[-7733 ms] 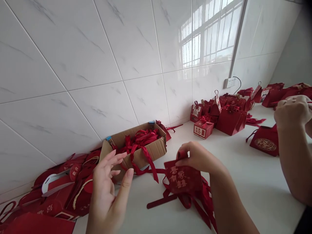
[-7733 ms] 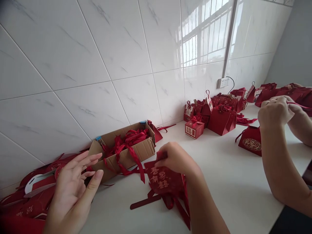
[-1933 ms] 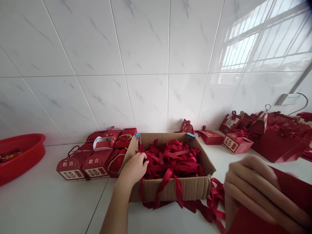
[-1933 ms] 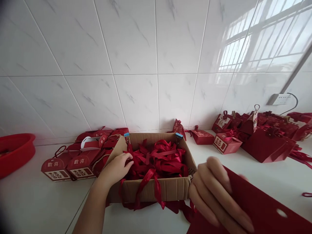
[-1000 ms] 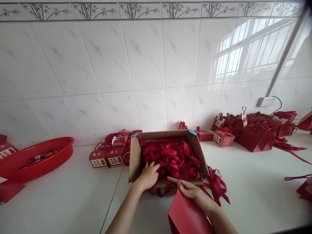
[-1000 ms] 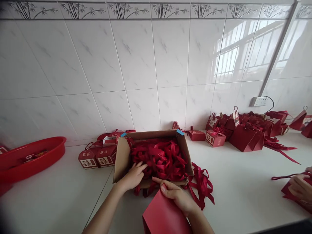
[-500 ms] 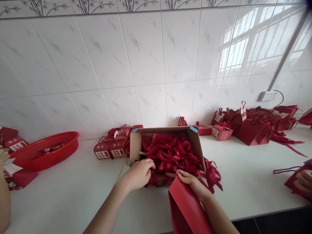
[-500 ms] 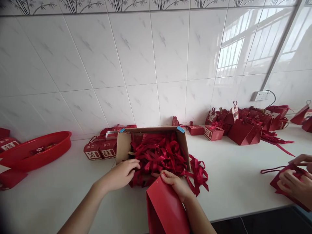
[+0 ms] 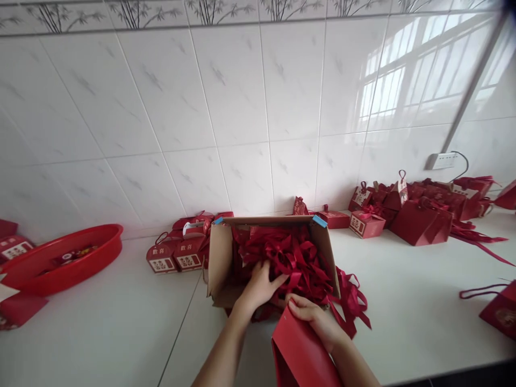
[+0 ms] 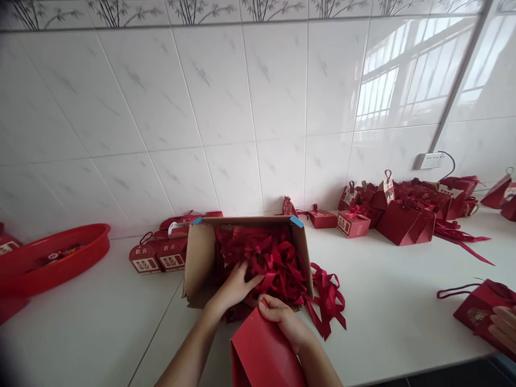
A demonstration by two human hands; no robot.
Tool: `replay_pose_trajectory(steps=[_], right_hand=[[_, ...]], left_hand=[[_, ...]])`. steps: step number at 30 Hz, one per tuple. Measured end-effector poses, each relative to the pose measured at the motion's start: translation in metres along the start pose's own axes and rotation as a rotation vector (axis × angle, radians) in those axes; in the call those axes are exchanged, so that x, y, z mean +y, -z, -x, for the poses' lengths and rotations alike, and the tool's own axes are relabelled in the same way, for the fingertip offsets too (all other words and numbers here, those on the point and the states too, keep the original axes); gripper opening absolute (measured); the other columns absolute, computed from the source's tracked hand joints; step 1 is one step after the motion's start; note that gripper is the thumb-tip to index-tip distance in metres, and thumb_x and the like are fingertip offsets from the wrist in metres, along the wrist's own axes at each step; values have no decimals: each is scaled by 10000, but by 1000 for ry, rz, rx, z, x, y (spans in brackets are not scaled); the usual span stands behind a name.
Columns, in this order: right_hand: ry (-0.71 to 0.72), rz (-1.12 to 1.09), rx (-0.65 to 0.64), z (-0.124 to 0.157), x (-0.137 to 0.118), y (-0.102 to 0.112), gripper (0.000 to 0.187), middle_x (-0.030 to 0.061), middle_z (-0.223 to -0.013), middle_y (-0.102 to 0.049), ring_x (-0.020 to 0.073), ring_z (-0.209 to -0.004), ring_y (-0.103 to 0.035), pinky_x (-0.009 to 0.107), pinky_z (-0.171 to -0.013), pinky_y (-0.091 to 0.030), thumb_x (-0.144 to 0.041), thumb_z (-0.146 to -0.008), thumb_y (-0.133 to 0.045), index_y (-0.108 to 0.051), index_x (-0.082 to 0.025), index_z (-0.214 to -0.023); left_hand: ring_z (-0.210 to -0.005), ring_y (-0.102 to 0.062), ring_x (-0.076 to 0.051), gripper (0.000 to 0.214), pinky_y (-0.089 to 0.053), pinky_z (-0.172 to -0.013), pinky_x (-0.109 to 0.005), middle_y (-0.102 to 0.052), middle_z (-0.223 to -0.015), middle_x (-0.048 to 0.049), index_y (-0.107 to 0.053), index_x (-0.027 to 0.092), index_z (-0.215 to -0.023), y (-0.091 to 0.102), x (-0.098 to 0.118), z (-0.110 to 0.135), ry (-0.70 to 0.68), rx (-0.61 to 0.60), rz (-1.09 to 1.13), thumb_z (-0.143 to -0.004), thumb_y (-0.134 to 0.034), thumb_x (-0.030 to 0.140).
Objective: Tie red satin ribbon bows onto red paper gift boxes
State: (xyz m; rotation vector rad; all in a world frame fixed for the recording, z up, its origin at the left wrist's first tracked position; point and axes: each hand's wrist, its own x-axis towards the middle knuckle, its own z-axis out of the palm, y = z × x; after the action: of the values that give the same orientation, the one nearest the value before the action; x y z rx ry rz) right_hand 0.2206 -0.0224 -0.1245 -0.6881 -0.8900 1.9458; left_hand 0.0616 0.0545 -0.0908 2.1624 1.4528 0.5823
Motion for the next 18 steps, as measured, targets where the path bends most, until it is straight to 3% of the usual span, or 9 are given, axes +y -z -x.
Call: replay_pose_trajectory(steps=[2,6,10,14,16,18], right_hand=[[-4,3,-18,0,1,2,152,-18,-709,-652,141,-629,-579,301,-733,-421,-360,-776,-715,-684,-223,-834],[-8,4,-33,3,0,4,368,51,-932,-721,221,-869,-665,387,-897,-427,-367,-788,-697,-672,-220,-1125],[-13,39,-9,6,-3,1,419,63,-974,-728,247,-929,-668,405,-925,-426,-391,-771,-710,-674,-213,-1148],[-34,63,35,7,-5,0,394,54,-960,-726,249,-946,-656,396,-947,-408,-414,-742,-733,-706,-203,-1074],[-34,55,66,6,-4,1,378,40,-941,-722,241,-938,-648,384,-940,-408,-414,-725,-747,-709,-214,-1043],[-31,31,72,6,-3,1,320,20,-879,-712,216,-860,-647,363,-882,-431,-399,-732,-745,-703,-229,-1000]], left_hand=[[-1227,-471,-245,400,-350,-1039,-347,-560,-1253,-125,-585,187,-1077,-11,16,1,-110,-36,27,-894,-438,510],[-1056,-554,-235,419,-385,-972,-379,-630,-1067,-82,-622,196,-826,-15,35,-1,-247,-121,63,-942,-335,478],[-815,-593,-188,483,-440,-803,-312,-658,-829,-50,-599,177,-713,-13,32,-6,-326,-175,94,-961,-292,454],[-638,-576,-143,548,-435,-596,-244,-643,-685,-29,-603,146,-714,-16,33,-12,-368,-203,129,-973,-243,468],[-675,-608,-141,503,-456,-613,-229,-678,-741,-28,-637,140,-791,-19,37,-15,-397,-219,129,-967,-296,466],[-806,-638,-158,351,-483,-716,-231,-708,-892,-29,-658,165,-920,-18,41,-18,-418,-211,96,-906,-477,466]])
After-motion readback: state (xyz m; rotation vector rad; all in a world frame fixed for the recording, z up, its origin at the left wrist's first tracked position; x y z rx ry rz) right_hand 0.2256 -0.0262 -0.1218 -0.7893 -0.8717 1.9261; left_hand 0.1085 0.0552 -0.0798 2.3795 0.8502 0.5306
